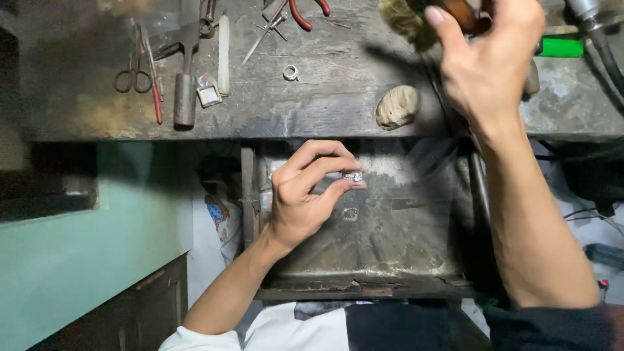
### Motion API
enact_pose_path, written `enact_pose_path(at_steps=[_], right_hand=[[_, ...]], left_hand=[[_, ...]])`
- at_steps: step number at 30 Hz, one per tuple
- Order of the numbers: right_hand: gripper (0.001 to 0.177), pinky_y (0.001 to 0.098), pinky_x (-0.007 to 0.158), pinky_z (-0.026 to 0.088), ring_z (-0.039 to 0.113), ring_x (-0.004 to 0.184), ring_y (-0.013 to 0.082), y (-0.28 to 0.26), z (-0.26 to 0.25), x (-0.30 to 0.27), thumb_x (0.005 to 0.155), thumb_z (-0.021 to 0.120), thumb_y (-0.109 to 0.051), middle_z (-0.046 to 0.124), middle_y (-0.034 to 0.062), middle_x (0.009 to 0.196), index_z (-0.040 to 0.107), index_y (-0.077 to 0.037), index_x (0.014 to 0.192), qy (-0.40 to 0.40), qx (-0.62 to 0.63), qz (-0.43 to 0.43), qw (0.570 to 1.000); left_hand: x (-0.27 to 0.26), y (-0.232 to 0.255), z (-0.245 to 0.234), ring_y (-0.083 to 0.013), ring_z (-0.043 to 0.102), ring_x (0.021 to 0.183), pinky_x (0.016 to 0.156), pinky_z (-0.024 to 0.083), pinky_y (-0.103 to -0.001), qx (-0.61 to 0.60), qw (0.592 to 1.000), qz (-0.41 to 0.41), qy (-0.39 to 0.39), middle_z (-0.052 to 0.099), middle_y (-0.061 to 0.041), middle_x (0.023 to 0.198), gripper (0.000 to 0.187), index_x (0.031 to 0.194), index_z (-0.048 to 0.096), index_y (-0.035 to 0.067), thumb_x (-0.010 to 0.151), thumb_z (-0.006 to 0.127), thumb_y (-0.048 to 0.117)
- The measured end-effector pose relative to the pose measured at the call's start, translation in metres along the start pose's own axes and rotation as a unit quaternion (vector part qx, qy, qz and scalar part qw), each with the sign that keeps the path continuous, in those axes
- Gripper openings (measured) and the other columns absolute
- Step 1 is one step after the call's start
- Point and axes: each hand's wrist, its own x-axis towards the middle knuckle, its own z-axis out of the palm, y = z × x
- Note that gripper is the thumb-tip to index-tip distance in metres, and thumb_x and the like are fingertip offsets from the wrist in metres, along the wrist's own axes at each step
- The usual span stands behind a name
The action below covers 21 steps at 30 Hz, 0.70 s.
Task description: Filing and cleaning a small jewelry component on a workbench using a hand file and a brush
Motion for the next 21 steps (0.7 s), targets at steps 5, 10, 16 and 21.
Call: enact_pose_path(at_steps=[5,10,16,21], right_hand=[[0.028,0.0559,0.097,0.068,0.070,0.104,0.0488,-0.084,-0.098,-0.062,0.104,0.062,0.021,0.060,0.0334,0.112,0.045,0.012,0.125,0.052,0.295,-0.034,0.953],[0.030,0.0424,0.099,0.059,0.072,0.105,0.0367,-0.097,-0.096,-0.133,0.091,0.058,-0.002,0.069,0.0263,0.116,0.059,0.007,0.120,-0.105,0.294,0.085,0.946],[0.020,0.0440,0.084,0.062,0.077,0.090,0.0375,-0.110,-0.085,-0.141,0.090,0.070,0.016,0.073,0.0228,0.096,0.063,0.006,0.106,0.017,0.220,0.157,0.963],[0.026,0.0451,0.079,0.059,0.075,0.089,0.0396,-0.086,-0.072,-0.153,0.083,0.074,0.021,0.077,0.0201,0.097,0.073,0.006,0.104,-0.001,0.162,0.118,0.980]], left_hand=[[-0.012,0.001,0.004,-0.0252,0.068,0.094,0.083,0.055,-0.032,0.013,0.999,0.002,-0.030,0.065,-0.014,0.106,0.019,0.105,0.071,0.000,0.089,0.073,-0.010],[-0.026,-0.010,0.016,-0.0268,0.068,0.089,0.080,0.054,-0.034,0.044,0.998,-0.004,-0.052,0.068,-0.014,0.099,0.010,0.095,0.067,-0.004,0.087,0.069,-0.010],[-0.037,-0.022,0.030,-0.0223,0.075,0.082,0.076,0.059,-0.031,0.006,0.995,-0.093,-0.023,0.076,-0.007,0.088,0.013,0.090,0.077,0.008,0.082,0.081,-0.002],[-0.042,-0.041,0.038,-0.0217,0.075,0.082,0.073,0.062,-0.035,-0.104,0.976,-0.188,0.024,0.077,-0.015,0.084,0.021,0.096,0.076,0.002,0.078,0.083,-0.006]])
